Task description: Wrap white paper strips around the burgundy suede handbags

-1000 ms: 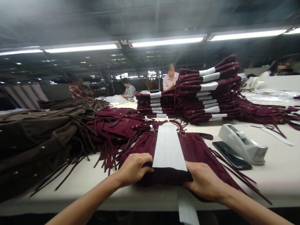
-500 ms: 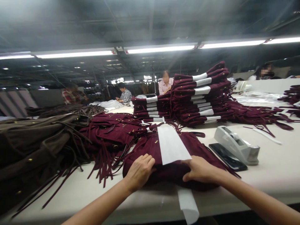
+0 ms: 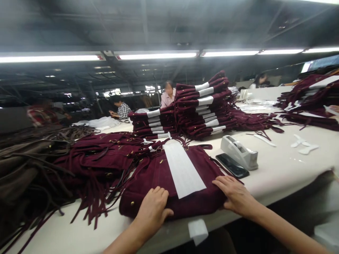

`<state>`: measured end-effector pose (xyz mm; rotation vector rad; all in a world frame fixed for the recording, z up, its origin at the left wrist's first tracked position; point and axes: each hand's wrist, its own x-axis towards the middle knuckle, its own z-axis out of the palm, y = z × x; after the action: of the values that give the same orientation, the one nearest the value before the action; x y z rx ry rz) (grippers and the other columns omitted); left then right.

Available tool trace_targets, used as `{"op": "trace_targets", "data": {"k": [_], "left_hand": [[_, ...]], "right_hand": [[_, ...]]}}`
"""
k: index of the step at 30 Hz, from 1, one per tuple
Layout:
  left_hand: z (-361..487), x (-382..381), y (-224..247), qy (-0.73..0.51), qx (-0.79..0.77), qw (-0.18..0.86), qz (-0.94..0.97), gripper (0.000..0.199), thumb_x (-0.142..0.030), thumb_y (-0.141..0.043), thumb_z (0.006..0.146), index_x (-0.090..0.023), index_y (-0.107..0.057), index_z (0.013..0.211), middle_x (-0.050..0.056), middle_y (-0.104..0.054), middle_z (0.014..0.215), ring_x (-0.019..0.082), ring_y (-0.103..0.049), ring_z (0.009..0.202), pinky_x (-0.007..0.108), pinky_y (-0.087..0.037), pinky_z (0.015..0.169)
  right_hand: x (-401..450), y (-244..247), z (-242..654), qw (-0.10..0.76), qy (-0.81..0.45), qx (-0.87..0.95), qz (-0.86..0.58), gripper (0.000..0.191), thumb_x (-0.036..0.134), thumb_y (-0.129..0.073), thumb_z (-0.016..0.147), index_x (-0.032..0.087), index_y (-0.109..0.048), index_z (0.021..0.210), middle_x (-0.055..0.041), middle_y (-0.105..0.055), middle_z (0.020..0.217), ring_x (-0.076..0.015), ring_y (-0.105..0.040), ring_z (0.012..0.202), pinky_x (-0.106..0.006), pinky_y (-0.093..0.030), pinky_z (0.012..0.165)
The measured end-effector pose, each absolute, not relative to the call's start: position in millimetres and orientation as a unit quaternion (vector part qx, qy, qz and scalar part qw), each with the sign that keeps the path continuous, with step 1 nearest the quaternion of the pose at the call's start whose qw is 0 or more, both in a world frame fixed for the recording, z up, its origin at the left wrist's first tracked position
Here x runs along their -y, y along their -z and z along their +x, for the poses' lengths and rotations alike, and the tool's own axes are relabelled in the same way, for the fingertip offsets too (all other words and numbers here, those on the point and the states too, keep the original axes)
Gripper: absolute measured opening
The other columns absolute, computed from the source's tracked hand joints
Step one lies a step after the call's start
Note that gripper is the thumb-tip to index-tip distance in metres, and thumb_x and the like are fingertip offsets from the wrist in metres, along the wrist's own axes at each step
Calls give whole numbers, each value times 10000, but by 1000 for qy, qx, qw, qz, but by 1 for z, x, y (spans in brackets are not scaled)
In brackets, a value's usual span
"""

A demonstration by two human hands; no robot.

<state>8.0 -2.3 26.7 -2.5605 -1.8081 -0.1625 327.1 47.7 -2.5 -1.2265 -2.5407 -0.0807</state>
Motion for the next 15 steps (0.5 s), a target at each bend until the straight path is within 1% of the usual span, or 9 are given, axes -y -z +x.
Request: {"op": "trace_targets", "data": {"k": [1,3,5,7,8,10,11,13,15], "left_hand": [[11,0,-25,48,582,13,-812,113,-216,-670,843,-175,-566,825,68,-634,911,266,-570,904,394,-424,809],[10,-3,-24,48,584,26,-810,92,-140,-590,873,-178,-543,804,71,-634,896,249,-579,880,368,-424,793],[-4,-1,-31,68,590,16,-804,102,-144,-573,887,-188,-515,816,52,-633,878,222,-589,849,326,-420,751],[-25,8,-45,110,602,-10,-791,108,-180,-559,907,-203,-489,829,19,-626,840,195,-594,811,292,-404,705],[-37,14,-54,132,603,-29,-786,117,-200,-556,913,-211,-477,827,0,-619,812,183,-594,784,280,-393,684],[-55,27,-67,160,592,-58,-788,139,-236,-560,916,-219,-465,816,-26,-602,762,165,-583,731,268,-374,656],[-61,32,-70,167,581,-56,-795,145,-251,-557,920,-220,-462,816,-29,-594,750,160,-575,712,268,-369,649],[-66,35,-67,187,558,-8,-809,142,-267,-528,940,-213,-459,828,-15,-575,751,162,-553,692,275,-363,643],[-65,30,-54,200,536,82,-816,165,-267,-471,968,-203,-457,816,8,-551,748,173,-526,686,292,-357,644]], "right_hand": [[-48,-3,327,167,13,888,-428,558,26,-579,584,189,-597,1117,-67,-623,1091,-240,-565,1050,-403,-405,970],[-44,-16,323,181,-13,882,-434,417,2,-517,589,194,-608,947,-35,-622,955,-216,-572,951,-347,-426,875],[-34,-30,316,201,-63,870,-446,279,7,-512,607,193,-573,806,-5,-598,849,-185,-560,846,-293,-414,776],[-20,-43,308,209,-190,855,-435,156,79,-601,650,189,-534,737,29,-570,770,-147,-527,737,-242,-380,656],[-14,-48,305,202,-274,841,-420,173,143,-674,653,189,-529,734,44,-558,747,-132,-509,699,-224,-358,604],[-7,-54,301,182,-425,800,-382,325,271,-802,597,189,-534,762,63,-543,741,-114,-483,677,-201,-320,543],[-7,-55,299,175,-481,777,-366,383,326,-829,576,188,-537,782,65,-534,742,-109,-470,669,-195,-304,525],[-16,-52,295,178,-548,740,-347,430,444,-810,608,180,-534,807,63,-506,712,-96,-432,623,-195,-279,500],[-30,-46,289,187,-567,727,-340,428,517,-748,677,167,-542,811,52,-509,687,-97,-431,592,-200,-300,497]]}}
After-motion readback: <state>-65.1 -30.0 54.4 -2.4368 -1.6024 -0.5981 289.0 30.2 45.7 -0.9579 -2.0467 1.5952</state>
